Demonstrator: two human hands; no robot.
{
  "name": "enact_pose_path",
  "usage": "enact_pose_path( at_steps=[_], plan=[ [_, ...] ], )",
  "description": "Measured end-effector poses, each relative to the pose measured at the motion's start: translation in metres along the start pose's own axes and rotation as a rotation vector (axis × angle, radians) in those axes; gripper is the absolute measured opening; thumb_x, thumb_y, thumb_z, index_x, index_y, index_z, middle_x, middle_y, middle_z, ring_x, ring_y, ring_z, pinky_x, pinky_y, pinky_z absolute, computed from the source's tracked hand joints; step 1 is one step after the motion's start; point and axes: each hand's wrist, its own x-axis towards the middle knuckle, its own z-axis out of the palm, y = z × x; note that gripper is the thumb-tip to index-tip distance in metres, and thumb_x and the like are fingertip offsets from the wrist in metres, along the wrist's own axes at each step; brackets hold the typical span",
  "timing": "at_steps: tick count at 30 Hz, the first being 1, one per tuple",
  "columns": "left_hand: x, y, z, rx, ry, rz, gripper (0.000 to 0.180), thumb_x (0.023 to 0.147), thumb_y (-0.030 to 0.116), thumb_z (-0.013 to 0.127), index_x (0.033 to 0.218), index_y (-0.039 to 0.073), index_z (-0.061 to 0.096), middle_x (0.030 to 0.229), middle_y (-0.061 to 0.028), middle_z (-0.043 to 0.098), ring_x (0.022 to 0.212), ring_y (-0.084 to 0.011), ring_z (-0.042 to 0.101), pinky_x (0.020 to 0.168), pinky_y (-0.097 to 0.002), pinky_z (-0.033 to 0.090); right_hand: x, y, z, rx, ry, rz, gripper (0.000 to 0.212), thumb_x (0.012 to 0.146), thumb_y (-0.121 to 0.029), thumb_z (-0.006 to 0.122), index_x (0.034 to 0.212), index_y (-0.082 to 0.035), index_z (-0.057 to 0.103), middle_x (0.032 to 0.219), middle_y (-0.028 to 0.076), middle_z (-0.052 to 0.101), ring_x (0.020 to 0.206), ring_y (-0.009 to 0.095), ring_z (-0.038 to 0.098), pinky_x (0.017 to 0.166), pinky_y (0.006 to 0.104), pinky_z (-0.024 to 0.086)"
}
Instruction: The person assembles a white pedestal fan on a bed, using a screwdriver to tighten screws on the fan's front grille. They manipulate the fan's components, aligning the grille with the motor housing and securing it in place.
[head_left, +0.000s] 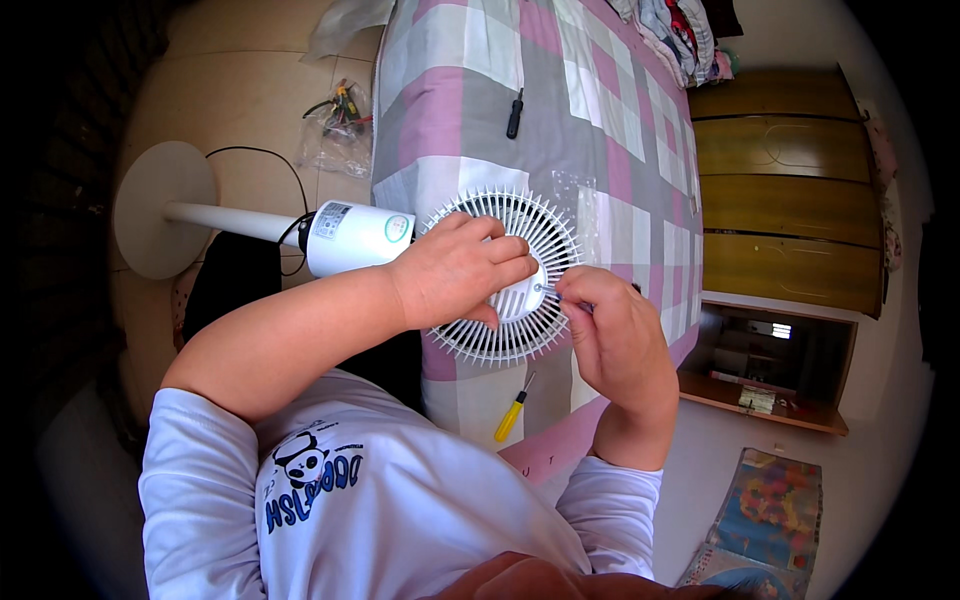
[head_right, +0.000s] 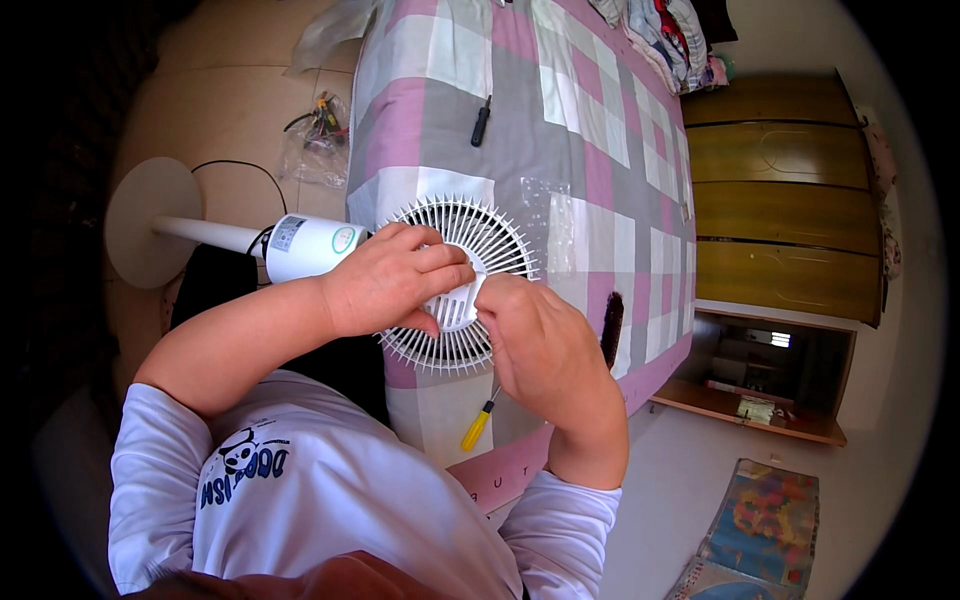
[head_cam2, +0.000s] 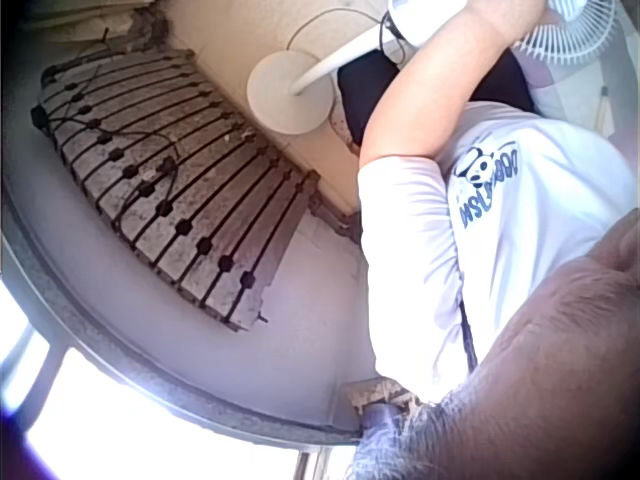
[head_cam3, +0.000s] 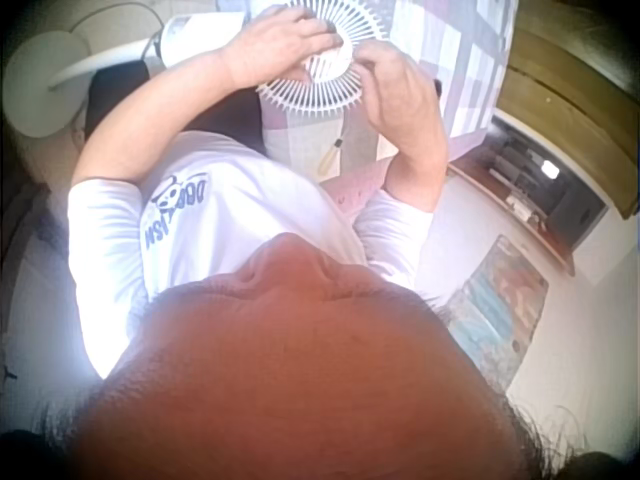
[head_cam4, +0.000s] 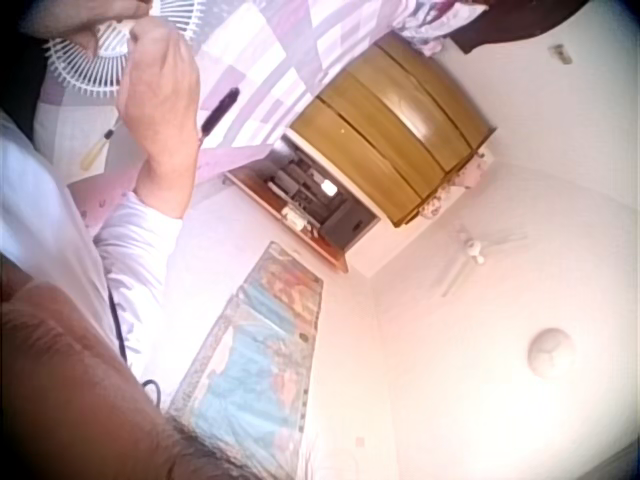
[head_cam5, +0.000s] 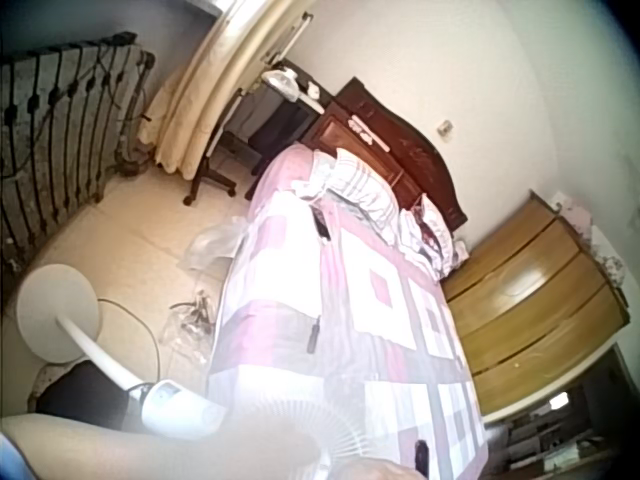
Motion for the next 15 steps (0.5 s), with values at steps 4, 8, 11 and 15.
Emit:
enact_pose_path(
  at_steps=[4,8,11,15],
  plan=[
    [0.0,0.001,-0.001,0.0,-0.012,-0.011,0.071,0.063,0.031,0.081,0.128,0.015,0.057,0.125,0.0005,0.058,0.116,-0.024,0.053,0.098,-0.0407,0.042,0.003,-0.002,-0.001,-0.033,-0.031,0.009,0.019,0.085,0.002,0.062,0.1,-0.004,0.052,0.09,0.012,0.062,0.078,0.032,0.063,0.067,0.0393,0.051],
    [0.0,0.001,0.0,0.001,-0.013,-0.013,0.071,0.063,0.031,0.081,0.128,0.015,0.057,0.125,0.0006,0.058,0.116,-0.0239,0.052,0.098,-0.0407,0.042,0.007,-0.004,-0.004,-0.04,-0.06,0.068,0.018,0.084,0.001,0.063,0.098,-0.004,0.053,0.086,0.012,0.062,0.076,0.032,0.062,0.065,0.0395,0.05],
    [0.0,0.001,0.0,0.0,-0.012,-0.015,0.071,0.063,0.032,0.081,0.128,0.014,0.058,0.125,0.0005,0.058,0.117,-0.0241,0.052,0.098,-0.0406,0.042,0.012,-0.004,-0.007,-0.041,-0.061,0.114,0.019,0.083,-0.001,0.066,0.098,-0.003,0.054,0.084,0.012,0.062,0.075,0.032,0.062,0.064,0.039,0.05],
    [0.0,0.001,0.0,-0.001,-0.009,-0.015,0.07,0.063,0.032,0.081,0.127,0.014,0.058,0.125,0.0001,0.058,0.117,-0.0245,0.052,0.098,-0.0408,0.042,0.014,-0.005,-0.006,-0.055,-0.052,0.091,0.02,0.082,-0.004,0.069,0.097,-0.004,0.056,0.083,0.012,0.062,0.074,0.032,0.062,0.063,0.0385,0.049]
  ],
)
